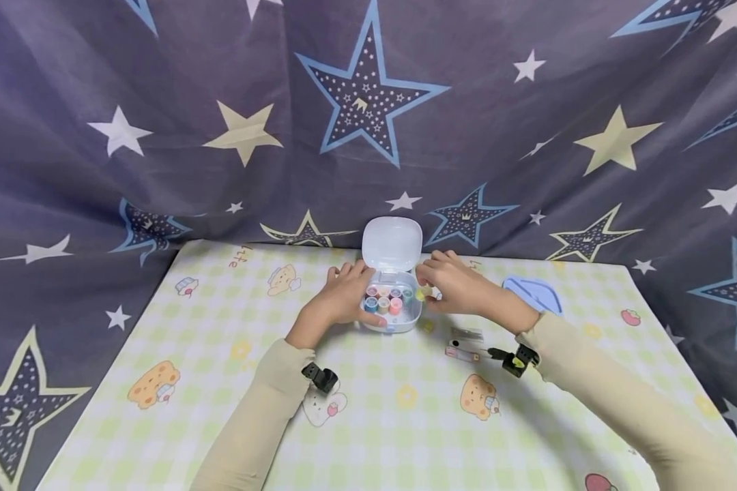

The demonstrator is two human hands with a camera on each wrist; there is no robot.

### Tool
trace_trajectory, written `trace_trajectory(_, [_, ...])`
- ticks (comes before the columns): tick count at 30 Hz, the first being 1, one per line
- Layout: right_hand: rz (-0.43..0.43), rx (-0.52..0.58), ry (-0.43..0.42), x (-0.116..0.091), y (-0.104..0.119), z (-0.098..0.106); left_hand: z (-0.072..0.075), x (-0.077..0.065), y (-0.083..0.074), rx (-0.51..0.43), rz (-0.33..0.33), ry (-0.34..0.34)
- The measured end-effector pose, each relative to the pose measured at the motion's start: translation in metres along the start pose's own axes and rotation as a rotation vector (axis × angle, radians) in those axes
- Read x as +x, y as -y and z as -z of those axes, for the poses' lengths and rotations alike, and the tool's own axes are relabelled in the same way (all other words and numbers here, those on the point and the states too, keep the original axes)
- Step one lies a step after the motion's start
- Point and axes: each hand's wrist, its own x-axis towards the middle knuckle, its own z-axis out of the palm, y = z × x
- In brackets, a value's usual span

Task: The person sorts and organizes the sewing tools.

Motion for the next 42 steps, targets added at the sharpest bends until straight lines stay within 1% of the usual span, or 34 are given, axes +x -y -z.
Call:
trace_trajectory(5, [0.027, 0.005, 0.044, 0.008, 0.004, 0.004, 0.001, 0.003, -0.001, 0.005, 0.004, 0.018])
trace_trajectory(10, [0.061, -0.007, 0.088, 0.015, 0.005, 0.002, 0.0, 0.003, -0.001, 0.015, 0.013, 0.031])
trace_trajectory(17, [0.059, -0.066, 0.165, 0.022, 0.005, -0.003, -0.001, 0.004, 0.001, 0.019, 0.015, 0.03])
trace_trajectory(22, [0.06, -0.126, 0.214, 0.025, 0.008, -0.011, -0.003, 0.003, 0.002, 0.023, 0.023, 0.037])
trace_trajectory(27, [0.055, -0.142, 0.242, 0.027, 0.009, -0.016, -0.005, 0.004, 0.003, 0.027, 0.025, 0.039])
trace_trajectory(34, [0.061, -0.159, 0.262, 0.03, 0.009, -0.018, -0.003, 0.004, 0.002, 0.025, 0.022, 0.035])
trace_trajectory(42, [0.066, -0.189, 0.293, 0.032, 0.01, -0.019, -0.001, 0.001, 0.0, 0.029, 0.027, 0.046])
